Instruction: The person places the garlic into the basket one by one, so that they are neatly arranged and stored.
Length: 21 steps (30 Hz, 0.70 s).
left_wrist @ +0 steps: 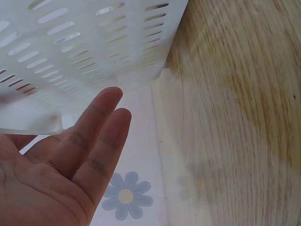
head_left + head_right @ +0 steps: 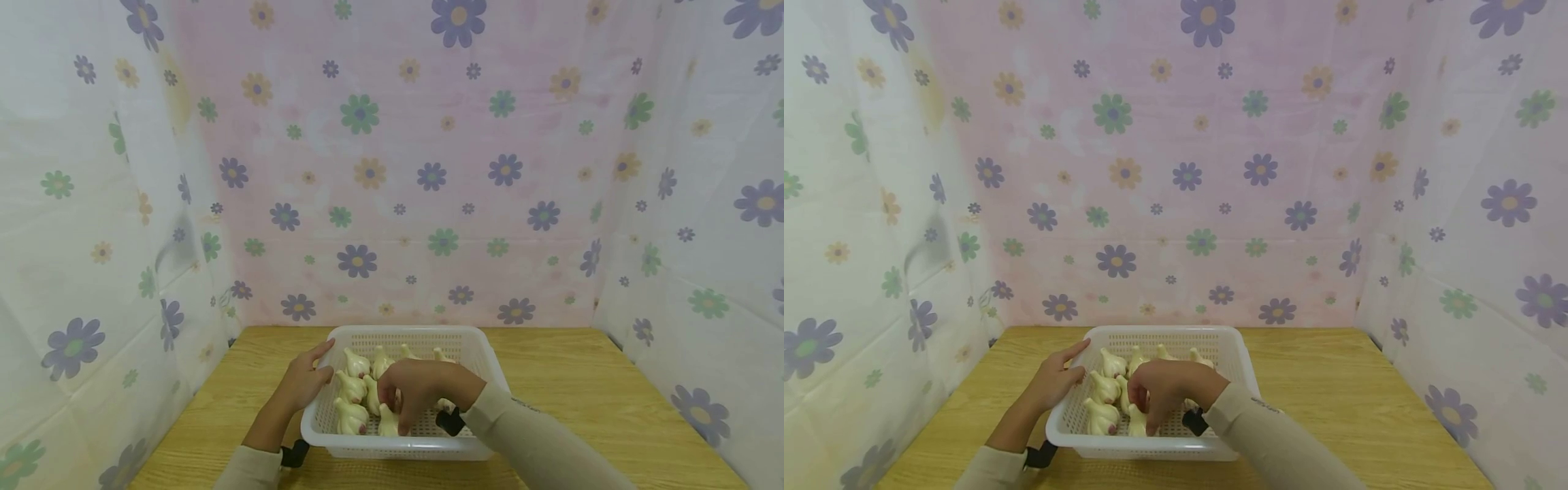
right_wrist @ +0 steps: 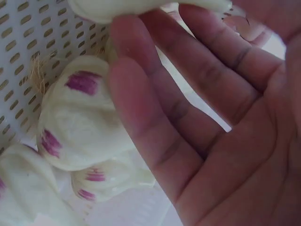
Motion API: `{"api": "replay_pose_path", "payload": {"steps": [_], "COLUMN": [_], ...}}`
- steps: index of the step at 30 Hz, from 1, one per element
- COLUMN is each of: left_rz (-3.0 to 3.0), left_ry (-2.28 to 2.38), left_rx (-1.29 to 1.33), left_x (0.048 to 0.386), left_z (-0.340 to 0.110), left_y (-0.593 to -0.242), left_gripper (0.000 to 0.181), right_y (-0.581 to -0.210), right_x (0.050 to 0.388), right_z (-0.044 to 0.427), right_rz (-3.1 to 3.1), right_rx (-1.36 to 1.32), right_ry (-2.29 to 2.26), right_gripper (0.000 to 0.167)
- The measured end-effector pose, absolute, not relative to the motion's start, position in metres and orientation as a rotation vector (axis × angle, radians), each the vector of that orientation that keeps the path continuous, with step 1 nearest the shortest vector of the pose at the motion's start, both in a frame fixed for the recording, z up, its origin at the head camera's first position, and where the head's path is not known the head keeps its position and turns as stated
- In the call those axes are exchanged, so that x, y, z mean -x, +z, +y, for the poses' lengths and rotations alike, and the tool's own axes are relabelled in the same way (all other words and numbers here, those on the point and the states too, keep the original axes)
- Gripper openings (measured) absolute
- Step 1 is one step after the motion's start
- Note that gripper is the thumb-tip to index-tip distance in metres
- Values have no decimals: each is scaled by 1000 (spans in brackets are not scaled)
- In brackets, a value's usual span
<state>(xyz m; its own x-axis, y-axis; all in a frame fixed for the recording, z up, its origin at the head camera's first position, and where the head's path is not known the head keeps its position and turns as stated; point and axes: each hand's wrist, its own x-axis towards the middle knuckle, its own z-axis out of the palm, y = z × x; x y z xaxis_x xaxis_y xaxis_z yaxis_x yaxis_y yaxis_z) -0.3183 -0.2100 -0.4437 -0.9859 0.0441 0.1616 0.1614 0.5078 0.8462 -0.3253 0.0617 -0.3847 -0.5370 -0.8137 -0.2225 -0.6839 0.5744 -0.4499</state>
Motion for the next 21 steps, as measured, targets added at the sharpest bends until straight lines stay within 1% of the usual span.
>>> {"api": "replay_pose_path", "payload": {"steps": [8,21], "left_rz": [-2620,-2619], "left_ry": [-1501,-1505], "left_rx": [182,179], "left_x": [320,319], "left_z": [-210,-209], "left_y": [-444,-443], "left_gripper": [75,75], "right_y": [-388,-388], "right_x": [325,327], "right_z": [53,53], "right_rz": [2458,2522], "right_rx": [1212,1264], "right_ry": [-450,-431], "right_gripper": [32,23]}}
